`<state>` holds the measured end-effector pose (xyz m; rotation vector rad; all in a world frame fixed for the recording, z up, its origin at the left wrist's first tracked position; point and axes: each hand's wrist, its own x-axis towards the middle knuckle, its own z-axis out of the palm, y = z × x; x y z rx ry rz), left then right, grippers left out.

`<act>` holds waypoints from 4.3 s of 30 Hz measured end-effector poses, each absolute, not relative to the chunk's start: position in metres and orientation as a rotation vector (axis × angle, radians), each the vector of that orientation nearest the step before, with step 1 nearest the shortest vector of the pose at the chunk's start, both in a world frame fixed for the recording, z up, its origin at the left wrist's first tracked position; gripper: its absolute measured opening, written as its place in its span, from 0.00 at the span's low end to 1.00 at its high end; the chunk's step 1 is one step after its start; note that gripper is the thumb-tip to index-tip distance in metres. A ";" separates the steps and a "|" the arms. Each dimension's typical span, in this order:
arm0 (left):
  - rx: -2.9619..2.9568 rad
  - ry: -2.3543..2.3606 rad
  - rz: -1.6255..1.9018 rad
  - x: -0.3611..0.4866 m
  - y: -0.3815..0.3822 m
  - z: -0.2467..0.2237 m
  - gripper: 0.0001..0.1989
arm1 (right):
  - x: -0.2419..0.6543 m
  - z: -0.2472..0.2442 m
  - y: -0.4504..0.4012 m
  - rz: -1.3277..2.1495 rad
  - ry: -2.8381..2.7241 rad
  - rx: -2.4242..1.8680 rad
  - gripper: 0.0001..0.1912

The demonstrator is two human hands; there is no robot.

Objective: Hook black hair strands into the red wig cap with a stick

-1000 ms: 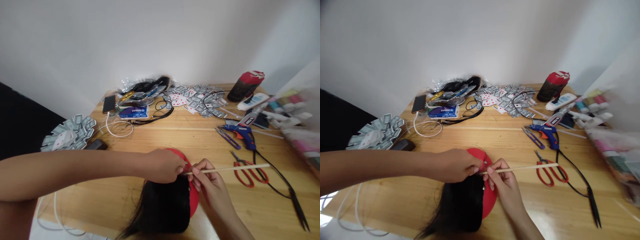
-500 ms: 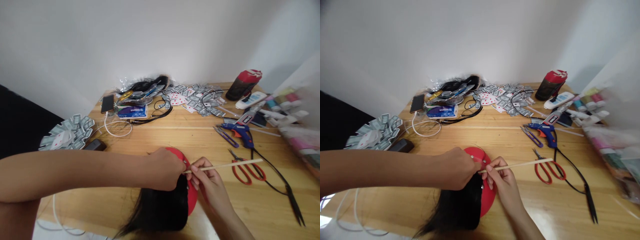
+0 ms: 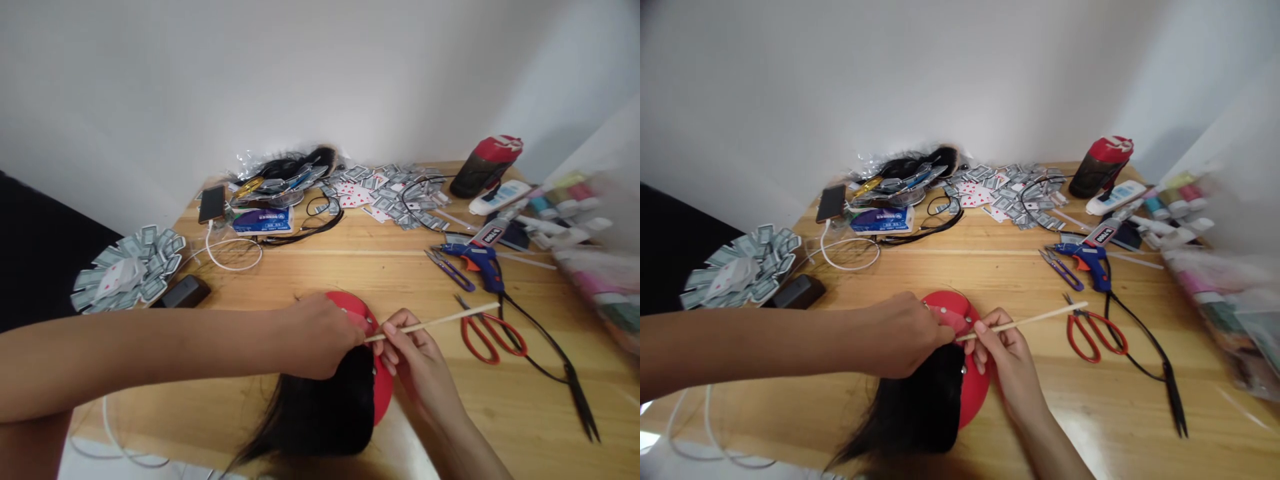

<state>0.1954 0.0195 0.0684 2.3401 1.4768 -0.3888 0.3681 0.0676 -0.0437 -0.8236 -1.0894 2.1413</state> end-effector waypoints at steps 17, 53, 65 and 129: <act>1.999 1.329 0.388 0.152 -0.017 0.055 0.10 | 0.364 -0.038 0.065 2.157 -0.969 -0.867 0.15; 1.460 1.070 0.998 0.151 -0.019 -0.010 0.12 | 0.377 -0.047 0.038 1.615 -1.458 -0.784 0.05; 0.862 0.999 1.166 0.146 -0.019 -0.031 0.13 | 0.368 -0.039 0.034 1.775 -1.223 -0.858 0.07; 0.364 0.789 1.578 0.154 -0.009 -0.032 0.12 | 0.357 -0.024 0.028 1.338 -1.519 -1.020 0.11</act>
